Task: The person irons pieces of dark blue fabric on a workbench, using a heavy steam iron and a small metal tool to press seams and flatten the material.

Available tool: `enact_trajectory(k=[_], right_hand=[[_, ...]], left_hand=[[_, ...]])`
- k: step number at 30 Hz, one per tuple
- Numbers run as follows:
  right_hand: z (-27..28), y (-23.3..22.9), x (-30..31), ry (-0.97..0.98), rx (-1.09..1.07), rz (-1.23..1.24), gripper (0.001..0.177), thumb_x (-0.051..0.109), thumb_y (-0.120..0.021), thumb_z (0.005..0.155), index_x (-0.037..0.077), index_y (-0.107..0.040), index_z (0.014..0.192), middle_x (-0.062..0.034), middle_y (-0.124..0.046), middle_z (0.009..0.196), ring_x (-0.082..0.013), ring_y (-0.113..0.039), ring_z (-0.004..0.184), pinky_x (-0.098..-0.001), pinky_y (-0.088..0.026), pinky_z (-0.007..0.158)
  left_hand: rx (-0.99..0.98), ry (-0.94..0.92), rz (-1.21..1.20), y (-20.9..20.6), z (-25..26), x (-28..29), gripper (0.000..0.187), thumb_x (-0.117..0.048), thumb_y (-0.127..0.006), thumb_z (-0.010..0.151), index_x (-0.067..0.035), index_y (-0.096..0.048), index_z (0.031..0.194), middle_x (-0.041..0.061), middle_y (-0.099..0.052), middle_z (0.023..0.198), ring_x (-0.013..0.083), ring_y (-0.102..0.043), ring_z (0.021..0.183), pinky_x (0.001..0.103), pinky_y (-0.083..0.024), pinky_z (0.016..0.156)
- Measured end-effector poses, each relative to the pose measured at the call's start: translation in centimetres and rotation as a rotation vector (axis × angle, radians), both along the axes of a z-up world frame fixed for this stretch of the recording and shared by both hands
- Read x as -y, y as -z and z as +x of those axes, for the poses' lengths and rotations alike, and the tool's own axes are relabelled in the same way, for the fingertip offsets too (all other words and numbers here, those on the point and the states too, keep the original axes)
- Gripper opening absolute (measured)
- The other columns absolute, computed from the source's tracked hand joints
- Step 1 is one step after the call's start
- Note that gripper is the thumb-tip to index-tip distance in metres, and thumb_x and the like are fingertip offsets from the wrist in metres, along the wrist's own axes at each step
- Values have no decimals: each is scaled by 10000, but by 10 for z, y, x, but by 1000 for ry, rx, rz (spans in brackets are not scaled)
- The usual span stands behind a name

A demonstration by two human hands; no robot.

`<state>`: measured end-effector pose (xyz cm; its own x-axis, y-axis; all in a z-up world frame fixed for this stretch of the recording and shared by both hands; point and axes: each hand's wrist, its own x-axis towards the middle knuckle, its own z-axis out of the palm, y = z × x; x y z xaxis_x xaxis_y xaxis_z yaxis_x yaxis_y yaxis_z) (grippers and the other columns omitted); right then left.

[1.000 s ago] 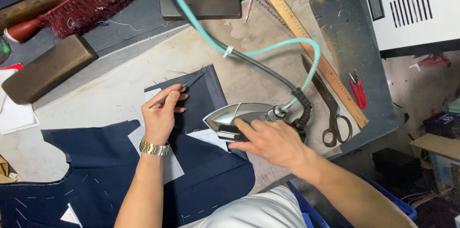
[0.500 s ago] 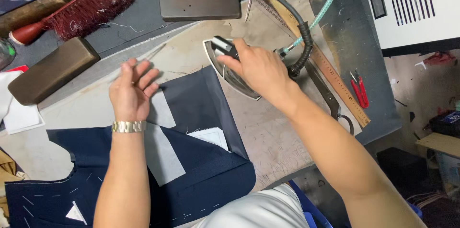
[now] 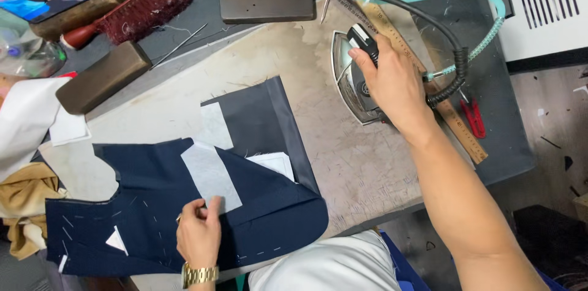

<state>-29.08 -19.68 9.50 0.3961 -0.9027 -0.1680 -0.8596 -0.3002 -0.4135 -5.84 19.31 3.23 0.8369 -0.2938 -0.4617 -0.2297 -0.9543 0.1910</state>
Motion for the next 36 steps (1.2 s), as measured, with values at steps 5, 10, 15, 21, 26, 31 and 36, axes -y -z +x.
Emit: enact_trajectory(k=[5, 10, 15, 21, 26, 31, 36], right_hand=[[-2, -1, -1, -2, 10, 3, 583, 485, -501, 1090, -21, -542, 1376, -352, -688, 1020, -585, -621, 919, -621, -448, 727], [-10, -5, -22, -76, 49, -213, 560, 421, -557, 1091, -23, -521, 1432, -349, -670, 1148, -535, -612, 1057, -594, -482, 828], [-30, 2, -130, -218, 481, -106, 269, 145, -589, 1036, -63, -646, 1198, -145, -644, 1064, -248, -601, 1009, -355, -548, 934], [-53, 33, -271, 636, 441, 1099, 813, 269, -693, 867, 190, -370, 1609, -158, -640, 1345, -249, -746, 1095, -406, -694, 697], [-47, 22, -302, 136, 87, 1173, 776, 112, -570, 968, 350, -228, 1622, -40, -707, 949, -139, -614, 694, -250, -518, 654], [-73, 59, -301, -102, 144, 679, 366, 296, -729, 889, 239, -792, 1245, 109, -829, 1277, -18, -765, 1207, -204, -524, 1074], [-71, 11, -265, -606, 396, -46, 318, 200, -718, 911, 172, -704, 1227, -54, -637, 1036, -191, -647, 911, -294, -536, 836]], left_hand=[[-208, 21, -269, -8, -7, 62, 294, -398, -657, 924, -163, -577, 767, -5, -576, 744, 235, -511, 774, 402, -393, 686], [-810, -352, -1137, 0, -22, 133, 367, -198, -590, 1014, 66, -613, 1268, 180, -727, 981, 308, -751, 814, 377, -647, 699], [-182, 461, -959, -17, -49, 102, 252, -144, -631, 978, -60, -712, 1201, 76, -774, 1071, 190, -755, 925, 307, -592, 874], [126, 925, -686, 12, -69, -54, 403, -374, -611, 982, -127, -637, 1300, 173, -541, 1452, 392, -504, 1372, 586, -348, 1153], [221, 957, -498, 64, -54, -159, 791, -628, -705, 845, -215, -505, 1489, 186, -317, 1647, 373, -300, 1528, 604, -209, 1226], [461, 903, -502, 92, -7, -197, 987, -776, -710, 744, -207, -460, 1510, 208, -342, 1643, 374, -314, 1545, 622, -249, 1234], [629, 678, -426, 104, 63, -207, 933, -425, -541, 416, -329, -632, 1340, 29, -536, 1550, 254, -445, 1503, 664, -251, 1248]])
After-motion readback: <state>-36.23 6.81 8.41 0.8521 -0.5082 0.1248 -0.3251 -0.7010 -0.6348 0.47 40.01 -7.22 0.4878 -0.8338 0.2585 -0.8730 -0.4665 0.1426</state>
